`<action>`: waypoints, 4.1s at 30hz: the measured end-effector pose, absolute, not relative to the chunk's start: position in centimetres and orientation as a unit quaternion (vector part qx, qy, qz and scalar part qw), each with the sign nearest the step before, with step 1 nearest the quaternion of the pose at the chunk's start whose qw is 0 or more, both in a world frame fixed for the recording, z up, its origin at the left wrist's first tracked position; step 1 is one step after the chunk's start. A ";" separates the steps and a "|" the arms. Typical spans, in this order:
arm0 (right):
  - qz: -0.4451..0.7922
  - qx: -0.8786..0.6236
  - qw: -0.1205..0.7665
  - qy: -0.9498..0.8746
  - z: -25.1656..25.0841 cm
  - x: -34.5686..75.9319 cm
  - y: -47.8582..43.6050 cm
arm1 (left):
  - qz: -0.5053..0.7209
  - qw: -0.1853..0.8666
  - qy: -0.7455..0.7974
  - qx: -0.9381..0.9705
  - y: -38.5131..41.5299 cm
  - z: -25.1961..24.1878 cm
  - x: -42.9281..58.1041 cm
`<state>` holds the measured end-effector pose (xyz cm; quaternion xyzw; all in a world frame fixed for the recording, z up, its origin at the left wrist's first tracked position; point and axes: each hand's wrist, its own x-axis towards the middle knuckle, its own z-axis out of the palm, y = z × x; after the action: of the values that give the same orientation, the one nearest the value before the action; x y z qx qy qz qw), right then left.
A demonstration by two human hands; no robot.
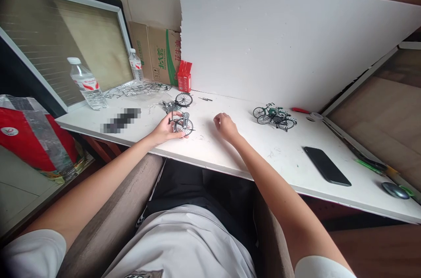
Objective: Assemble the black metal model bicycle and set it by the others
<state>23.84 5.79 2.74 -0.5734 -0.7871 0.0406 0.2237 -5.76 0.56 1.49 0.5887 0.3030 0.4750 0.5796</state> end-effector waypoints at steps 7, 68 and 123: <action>0.161 -0.408 0.468 -0.767 2.4 21.4 -0.3 | 0.478 0.560 0.317 0.597 -1.1 0.9 -3.0; 0.175 -0.335 0.468 -0.799 0.0 19.9 -3.3 | 0.554 0.554 0.298 0.545 -1.2 -1.1 -1.3; 0.498 -0.358 0.483 -0.625 0.3 19.7 -2.4 | 0.551 0.516 0.315 0.575 -2.0 -0.7 -0.7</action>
<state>19.73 -2.42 0.33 -0.3578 -0.6254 0.4977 0.4828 -0.73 -1.96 -0.73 0.5751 0.3151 0.5515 0.5156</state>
